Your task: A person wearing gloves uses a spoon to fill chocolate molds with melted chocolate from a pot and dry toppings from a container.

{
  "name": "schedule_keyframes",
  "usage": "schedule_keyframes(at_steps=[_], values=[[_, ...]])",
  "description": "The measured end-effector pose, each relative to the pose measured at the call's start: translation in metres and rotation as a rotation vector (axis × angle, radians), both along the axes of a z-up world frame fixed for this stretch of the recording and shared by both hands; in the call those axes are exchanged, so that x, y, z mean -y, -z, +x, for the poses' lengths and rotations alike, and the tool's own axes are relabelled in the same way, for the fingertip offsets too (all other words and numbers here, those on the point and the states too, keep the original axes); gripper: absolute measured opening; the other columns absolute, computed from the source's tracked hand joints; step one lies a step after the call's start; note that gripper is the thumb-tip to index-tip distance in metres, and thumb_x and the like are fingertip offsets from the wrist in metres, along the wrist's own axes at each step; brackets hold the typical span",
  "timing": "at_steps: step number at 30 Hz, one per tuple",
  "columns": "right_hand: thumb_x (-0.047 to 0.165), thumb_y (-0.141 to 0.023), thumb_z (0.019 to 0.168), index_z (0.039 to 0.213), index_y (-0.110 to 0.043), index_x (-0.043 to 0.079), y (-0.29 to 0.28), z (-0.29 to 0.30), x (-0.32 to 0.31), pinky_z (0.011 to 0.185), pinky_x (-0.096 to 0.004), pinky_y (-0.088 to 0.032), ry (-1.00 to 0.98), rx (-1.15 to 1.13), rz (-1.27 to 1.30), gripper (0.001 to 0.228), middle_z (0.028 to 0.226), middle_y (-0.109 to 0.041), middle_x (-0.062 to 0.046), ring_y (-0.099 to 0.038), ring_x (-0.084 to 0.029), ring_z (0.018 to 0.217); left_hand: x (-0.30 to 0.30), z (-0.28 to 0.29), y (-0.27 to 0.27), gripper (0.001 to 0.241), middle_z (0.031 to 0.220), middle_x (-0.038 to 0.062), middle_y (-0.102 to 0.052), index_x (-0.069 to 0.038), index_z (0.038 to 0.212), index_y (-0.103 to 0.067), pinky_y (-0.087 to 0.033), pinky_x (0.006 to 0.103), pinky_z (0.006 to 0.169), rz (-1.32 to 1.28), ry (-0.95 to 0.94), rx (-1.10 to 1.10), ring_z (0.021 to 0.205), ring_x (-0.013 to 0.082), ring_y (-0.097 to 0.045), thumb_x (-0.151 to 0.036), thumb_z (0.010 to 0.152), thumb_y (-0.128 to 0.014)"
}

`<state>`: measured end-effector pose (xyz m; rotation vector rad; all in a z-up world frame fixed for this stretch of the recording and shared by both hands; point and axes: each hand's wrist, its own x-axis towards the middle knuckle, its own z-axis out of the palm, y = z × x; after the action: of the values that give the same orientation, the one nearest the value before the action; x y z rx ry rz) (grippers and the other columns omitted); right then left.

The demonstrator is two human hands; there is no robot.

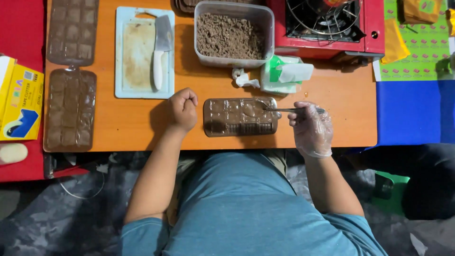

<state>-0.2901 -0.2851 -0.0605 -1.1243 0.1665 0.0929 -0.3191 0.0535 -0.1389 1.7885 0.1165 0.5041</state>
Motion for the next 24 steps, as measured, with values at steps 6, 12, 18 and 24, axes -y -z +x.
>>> schedule_keyframes(at_steps=[6,12,18,24], values=[[0.018,-0.054,0.108,0.113,-0.069,-0.009,0.036,-0.014,0.001,0.06,-0.022,-0.051,-0.123,0.091,-0.178,0.031,0.082,-0.073,-0.025,-0.073,-0.022,0.07,0.0,0.001,0.001,0.027,0.055,0.002,-0.046,-0.014,0.065,-0.052,-0.038,0.0276,0.049,0.044,0.007,-0.081,0.049,0.0174,-0.043,0.005,0.08,-0.041],[0.017,-0.053,0.107,0.11,-0.07,-0.008,0.034,-0.03,-0.011,0.059,-0.02,-0.051,-0.139,0.156,-0.325,0.031,0.075,-0.072,-0.023,-0.071,-0.02,0.062,-0.002,0.001,0.001,0.029,0.054,0.003,-0.042,-0.014,0.064,-0.052,-0.037,0.0265,0.049,0.015,0.03,-0.041,0.049,0.0172,-0.04,0.006,0.081,-0.038],[0.014,-0.057,0.105,0.104,-0.073,-0.008,0.035,-0.039,-0.014,0.06,-0.024,-0.052,-0.163,0.257,-0.458,0.027,0.073,-0.07,-0.023,-0.069,-0.023,0.06,-0.004,-0.002,-0.006,0.03,0.054,0.002,-0.042,-0.014,0.064,-0.051,-0.037,0.0263,0.049,0.022,0.045,-0.042,0.049,0.0172,-0.04,0.006,0.081,-0.038],[0.012,-0.059,0.103,0.104,-0.075,-0.009,0.041,-0.041,-0.014,0.062,-0.025,-0.055,-0.22,0.391,-0.519,0.026,0.074,-0.071,-0.021,-0.071,-0.022,0.064,-0.006,-0.003,-0.001,0.028,0.056,0.005,-0.043,-0.014,0.066,-0.053,-0.04,0.0285,0.052,0.022,0.044,-0.036,0.052,0.0202,-0.045,0.005,0.081,-0.039]])
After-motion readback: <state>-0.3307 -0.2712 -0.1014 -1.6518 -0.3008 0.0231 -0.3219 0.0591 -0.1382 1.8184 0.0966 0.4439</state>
